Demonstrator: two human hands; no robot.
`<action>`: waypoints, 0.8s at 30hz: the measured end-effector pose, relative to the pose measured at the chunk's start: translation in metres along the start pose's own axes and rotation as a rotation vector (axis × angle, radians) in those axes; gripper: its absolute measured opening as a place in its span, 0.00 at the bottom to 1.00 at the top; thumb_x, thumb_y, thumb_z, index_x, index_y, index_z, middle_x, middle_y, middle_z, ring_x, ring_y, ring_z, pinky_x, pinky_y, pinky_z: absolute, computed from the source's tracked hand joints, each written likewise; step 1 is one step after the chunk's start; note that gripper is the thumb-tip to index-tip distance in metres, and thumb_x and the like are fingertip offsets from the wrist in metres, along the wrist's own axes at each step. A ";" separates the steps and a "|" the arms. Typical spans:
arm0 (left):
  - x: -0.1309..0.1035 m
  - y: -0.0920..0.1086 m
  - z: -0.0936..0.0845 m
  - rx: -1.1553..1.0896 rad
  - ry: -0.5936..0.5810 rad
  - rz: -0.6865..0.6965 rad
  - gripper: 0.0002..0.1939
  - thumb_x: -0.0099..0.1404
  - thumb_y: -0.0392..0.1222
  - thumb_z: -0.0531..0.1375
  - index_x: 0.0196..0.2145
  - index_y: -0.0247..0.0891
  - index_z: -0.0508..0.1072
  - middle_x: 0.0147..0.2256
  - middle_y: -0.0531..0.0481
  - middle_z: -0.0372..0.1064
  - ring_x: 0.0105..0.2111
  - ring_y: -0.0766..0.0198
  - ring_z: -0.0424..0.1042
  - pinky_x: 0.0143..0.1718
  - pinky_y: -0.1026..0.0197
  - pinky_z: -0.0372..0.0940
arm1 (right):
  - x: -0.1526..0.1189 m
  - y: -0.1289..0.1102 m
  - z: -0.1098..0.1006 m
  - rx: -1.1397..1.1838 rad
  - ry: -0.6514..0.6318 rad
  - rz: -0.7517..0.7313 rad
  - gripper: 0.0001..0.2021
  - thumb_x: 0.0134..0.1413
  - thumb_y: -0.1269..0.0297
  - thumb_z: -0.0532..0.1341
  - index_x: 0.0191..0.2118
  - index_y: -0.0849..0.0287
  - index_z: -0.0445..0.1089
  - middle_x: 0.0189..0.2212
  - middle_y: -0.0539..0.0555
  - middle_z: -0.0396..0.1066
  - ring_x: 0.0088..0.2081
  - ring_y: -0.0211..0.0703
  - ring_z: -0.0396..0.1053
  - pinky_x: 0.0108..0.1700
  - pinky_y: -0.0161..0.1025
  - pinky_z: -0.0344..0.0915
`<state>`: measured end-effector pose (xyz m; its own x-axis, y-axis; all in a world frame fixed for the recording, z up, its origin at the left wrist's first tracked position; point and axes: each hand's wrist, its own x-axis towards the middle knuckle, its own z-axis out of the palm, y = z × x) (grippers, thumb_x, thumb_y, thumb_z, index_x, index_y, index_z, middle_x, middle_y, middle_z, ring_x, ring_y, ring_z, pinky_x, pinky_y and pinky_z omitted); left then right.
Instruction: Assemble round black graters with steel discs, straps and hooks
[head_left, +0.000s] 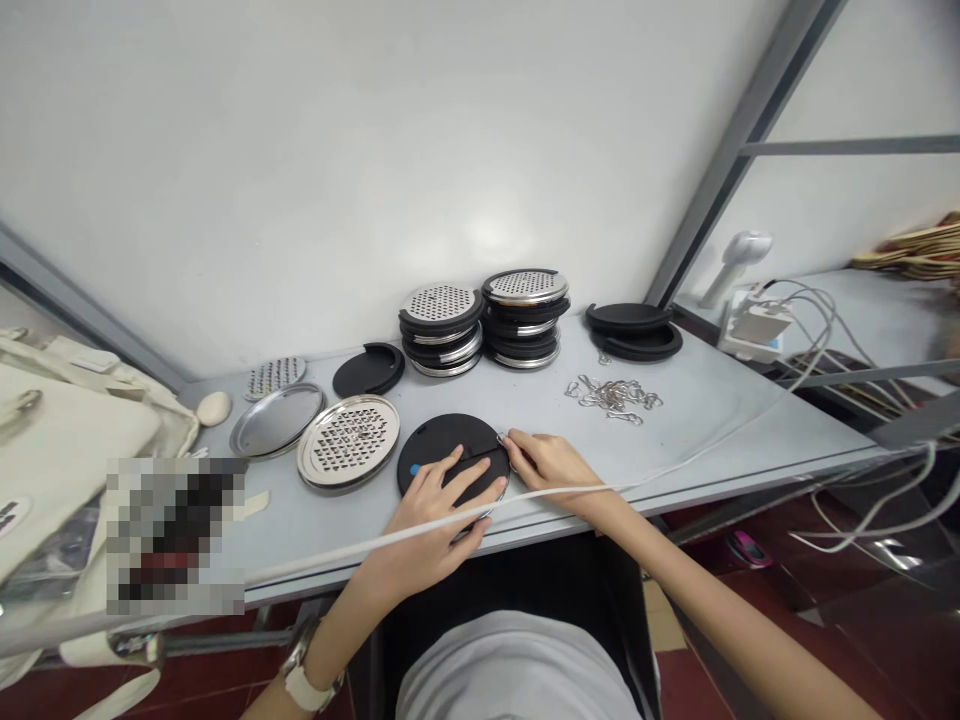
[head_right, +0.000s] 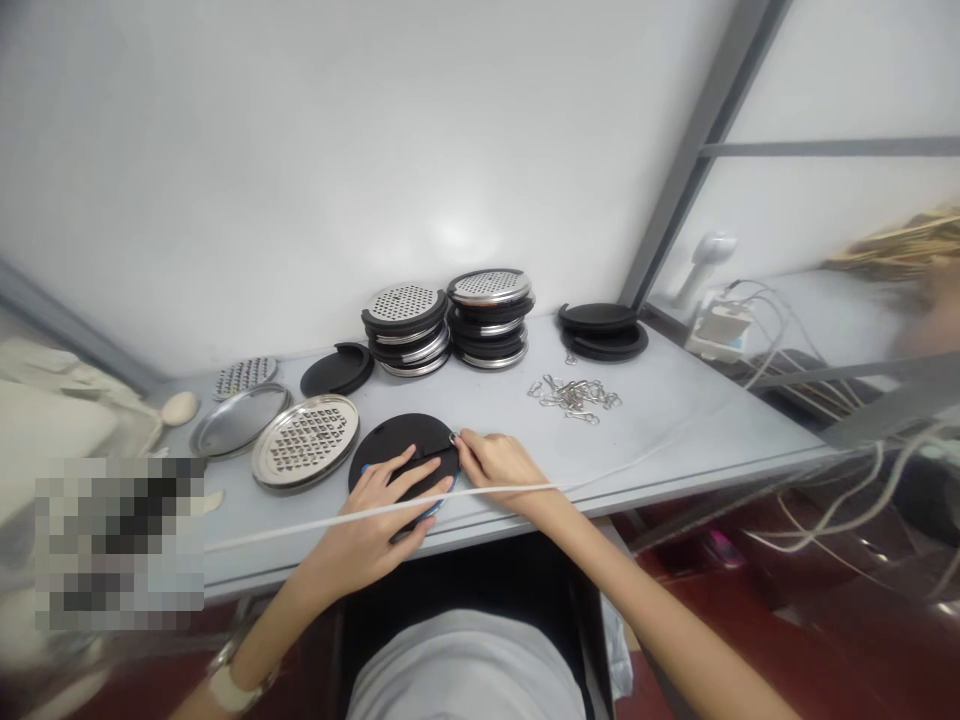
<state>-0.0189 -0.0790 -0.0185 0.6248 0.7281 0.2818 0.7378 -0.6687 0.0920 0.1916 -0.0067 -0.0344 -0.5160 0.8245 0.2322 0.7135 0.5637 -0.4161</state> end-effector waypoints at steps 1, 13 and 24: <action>0.000 0.000 0.000 -0.008 -0.004 0.003 0.24 0.68 0.40 0.50 0.60 0.49 0.56 0.60 0.51 0.53 0.61 0.48 0.46 0.53 0.45 0.55 | 0.000 0.000 0.000 -0.008 -0.002 0.005 0.12 0.65 0.63 0.44 0.31 0.57 0.59 0.20 0.48 0.62 0.20 0.35 0.59 0.26 0.32 0.47; -0.002 0.001 -0.001 -0.059 -0.043 0.018 0.27 0.65 0.39 0.52 0.61 0.51 0.54 0.61 0.53 0.52 0.61 0.47 0.46 0.52 0.42 0.56 | 0.002 0.000 -0.001 0.023 -0.013 0.044 0.13 0.64 0.63 0.45 0.30 0.57 0.58 0.19 0.47 0.62 0.20 0.34 0.58 0.26 0.32 0.46; -0.002 0.003 -0.001 -0.037 -0.024 -0.002 0.25 0.66 0.39 0.51 0.60 0.49 0.56 0.60 0.49 0.54 0.61 0.48 0.48 0.52 0.42 0.57 | 0.001 -0.002 -0.006 0.112 -0.045 0.045 0.14 0.62 0.64 0.46 0.25 0.58 0.59 0.18 0.47 0.60 0.20 0.34 0.56 0.26 0.32 0.47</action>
<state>-0.0184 -0.0822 -0.0177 0.6298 0.7323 0.2591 0.7293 -0.6722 0.1274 0.1927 -0.0070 -0.0282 -0.5069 0.8445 0.1725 0.6805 0.5150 -0.5213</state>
